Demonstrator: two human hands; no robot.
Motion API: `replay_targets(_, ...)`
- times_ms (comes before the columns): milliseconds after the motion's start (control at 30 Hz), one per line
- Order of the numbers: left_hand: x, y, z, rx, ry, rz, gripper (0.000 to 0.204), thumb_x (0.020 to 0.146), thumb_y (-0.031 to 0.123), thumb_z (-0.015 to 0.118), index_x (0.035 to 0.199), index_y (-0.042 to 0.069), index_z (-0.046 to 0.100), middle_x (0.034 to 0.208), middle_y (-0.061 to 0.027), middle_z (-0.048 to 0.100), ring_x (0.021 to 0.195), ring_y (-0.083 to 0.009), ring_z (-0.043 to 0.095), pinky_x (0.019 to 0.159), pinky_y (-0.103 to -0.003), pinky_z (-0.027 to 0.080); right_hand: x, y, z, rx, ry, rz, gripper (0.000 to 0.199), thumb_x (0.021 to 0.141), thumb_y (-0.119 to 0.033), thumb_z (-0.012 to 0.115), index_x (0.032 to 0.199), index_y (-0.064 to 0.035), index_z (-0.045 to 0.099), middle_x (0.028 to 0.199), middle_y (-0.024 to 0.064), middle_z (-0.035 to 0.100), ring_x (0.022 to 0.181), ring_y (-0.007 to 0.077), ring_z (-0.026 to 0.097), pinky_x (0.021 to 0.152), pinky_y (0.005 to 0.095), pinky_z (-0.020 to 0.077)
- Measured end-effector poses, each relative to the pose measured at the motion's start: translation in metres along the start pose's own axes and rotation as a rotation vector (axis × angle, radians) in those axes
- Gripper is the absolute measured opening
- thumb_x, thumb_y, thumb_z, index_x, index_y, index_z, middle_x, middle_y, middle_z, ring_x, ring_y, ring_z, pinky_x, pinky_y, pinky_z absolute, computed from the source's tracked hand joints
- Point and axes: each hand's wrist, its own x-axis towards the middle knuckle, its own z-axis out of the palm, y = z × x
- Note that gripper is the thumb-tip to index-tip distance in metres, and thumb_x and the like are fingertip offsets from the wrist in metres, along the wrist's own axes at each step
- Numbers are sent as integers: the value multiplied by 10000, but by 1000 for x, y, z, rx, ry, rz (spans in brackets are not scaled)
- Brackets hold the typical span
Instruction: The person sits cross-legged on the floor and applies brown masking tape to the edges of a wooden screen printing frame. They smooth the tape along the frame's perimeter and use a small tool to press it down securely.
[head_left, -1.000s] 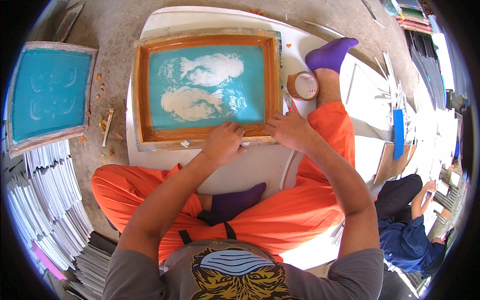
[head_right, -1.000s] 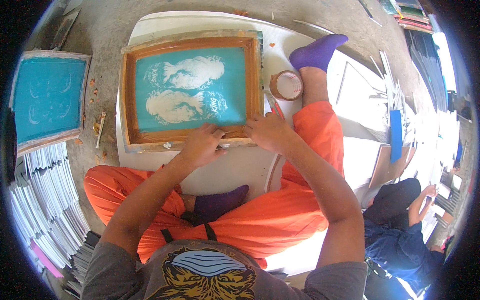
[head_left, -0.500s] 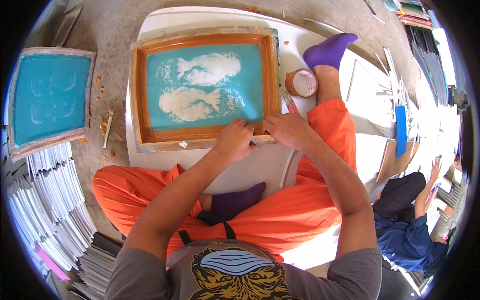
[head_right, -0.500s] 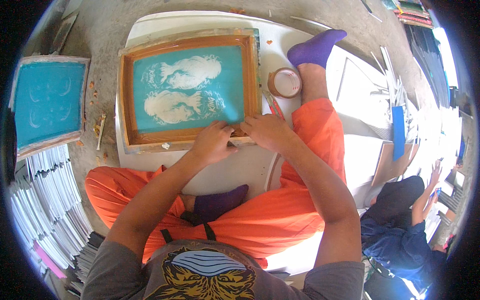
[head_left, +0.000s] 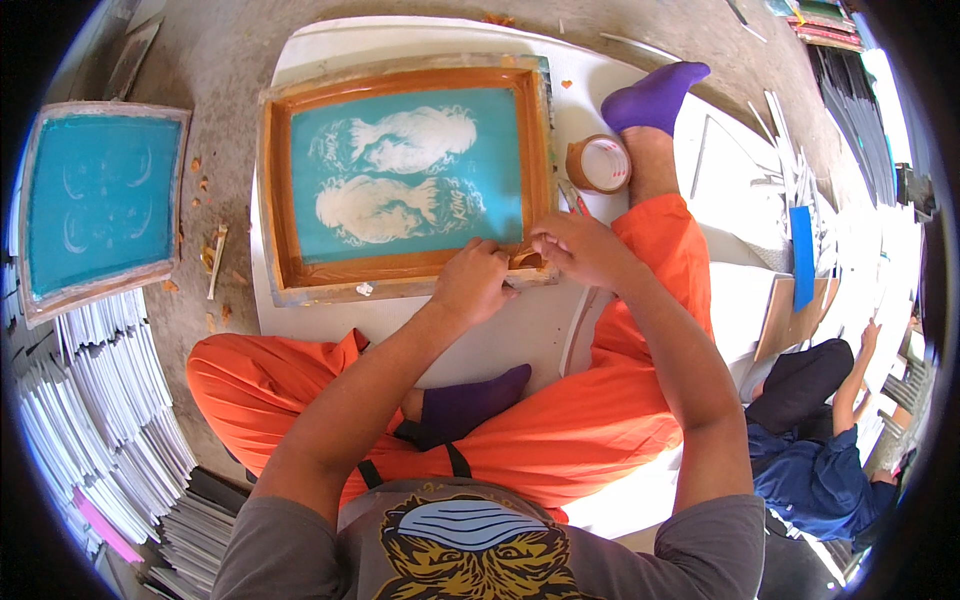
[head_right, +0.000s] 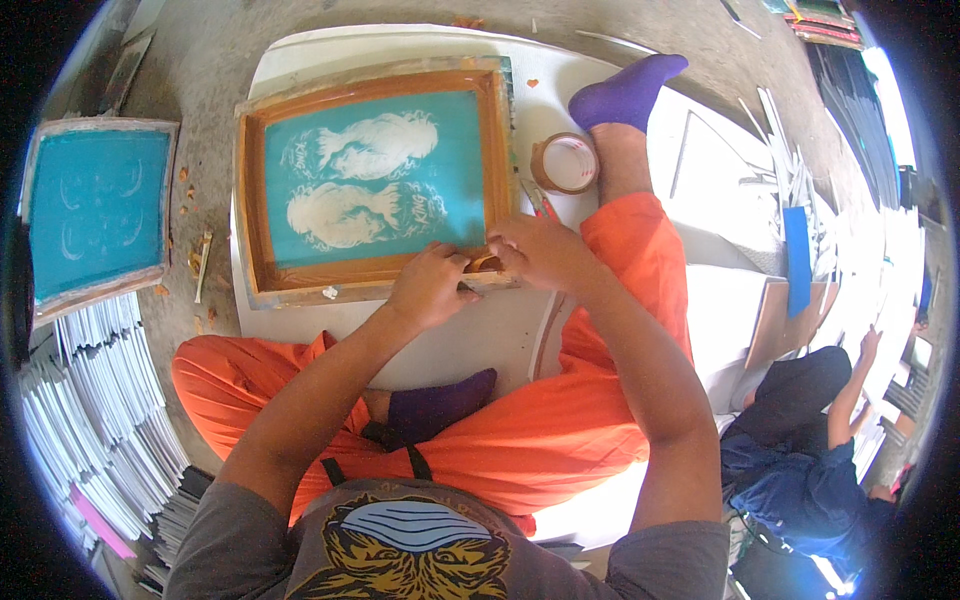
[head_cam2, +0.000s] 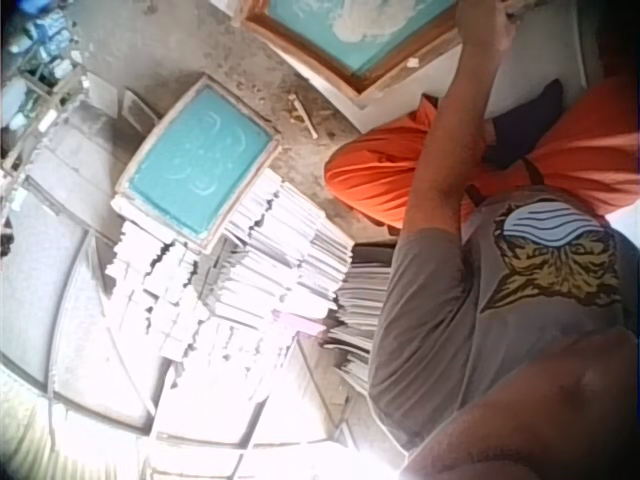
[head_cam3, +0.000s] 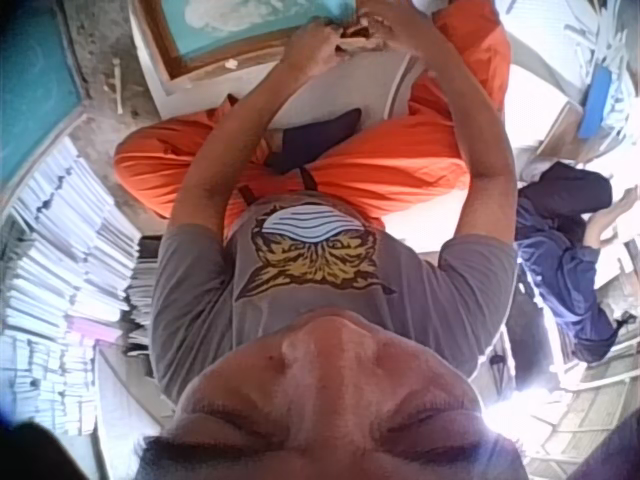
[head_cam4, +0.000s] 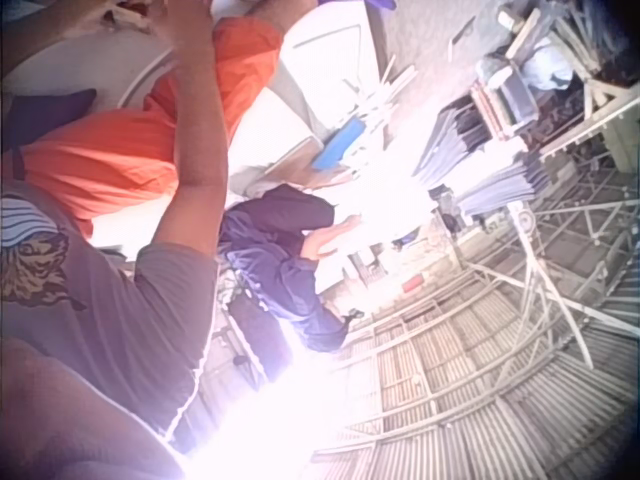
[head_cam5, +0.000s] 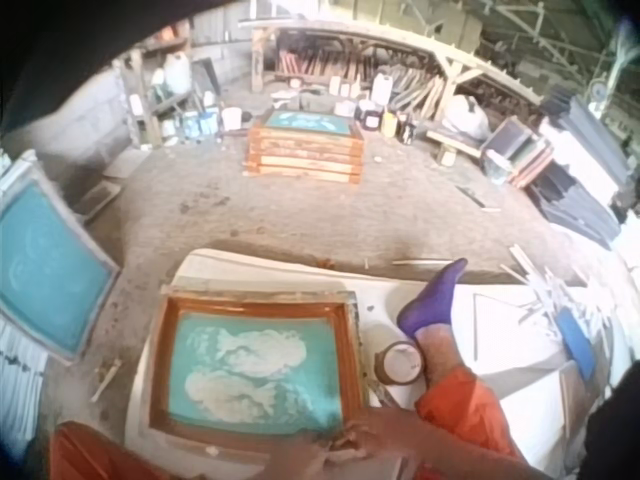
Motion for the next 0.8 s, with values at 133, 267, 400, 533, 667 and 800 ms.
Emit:
replay_targets(133, 1, 4, -5, 12, -45, -33, 392, 762, 253, 874, 1007, -28, 752, 1104, -176, 693, 1142, -347, 633, 959, -439, 559, -2, -3, -7, 103, 82, 406, 398, 1048, -378, 568, 1016, 15, 628, 937, 272, 684, 971, 446, 683, 828, 553, 514)
replay_targets(267, 3, 6, -7, 16, -79, -45, 377, 761, 249, 876, 980, -33, 753, 1075, -182, 704, 1127, -355, 641, 957, -441, 560, 2, 3, 11, 106, 14, 512, 496, 1088, -441, 486, 1014, 31, 617, 956, 315, 677, 967, 496, 665, 829, 589, 491)
replay_targets(400, 3, 3, -3, 2, -53, -14, 371, 751, 246, 880, 967, -29, 755, 1053, -187, 713, 1109, -364, 650, 948, -451, 562, 3, 5, 10, 53, 18, 462, 509, 1093, -443, 466, 1021, 42, 605, 951, 304, 681, 978, 505, 659, 852, 580, 495)
replay_targets(533, 5, 7, -7, 16, -96, -35, 385, 736, 244, 883, 986, -19, 755, 1013, -196, 728, 1067, -377, 662, 916, -467, 565, 3, 5, 9, 72, 8, 467, 493, 1091, -430, 476, 1022, 41, 603, 958, 293, 686, 986, 497, 660, 865, 571, 498)
replay_targets(667, 5, 4, -4, 7, -92, -2, 393, 734, 221, 878, 1025, -10, 752, 998, -202, 736, 1047, -388, 669, 903, -478, 568, 4, 5, 9, 68, 16, 470, 478, 1081, -421, 499, 1016, 40, 607, 970, 288, 690, 984, 488, 666, 860, 569, 499)
replay_targets(800, 6, 1, -2, -58, -33, 72, 422, 740, 174, 861, 1106, -1, 746, 1026, -203, 736, 1068, -391, 667, 904, -480, 573, 3, 3, 8, 76, 26, 472, 477, 1075, -421, 510, 1008, 39, 612, 972, 290, 691, 976, 488, 669, 850, 568, 501)
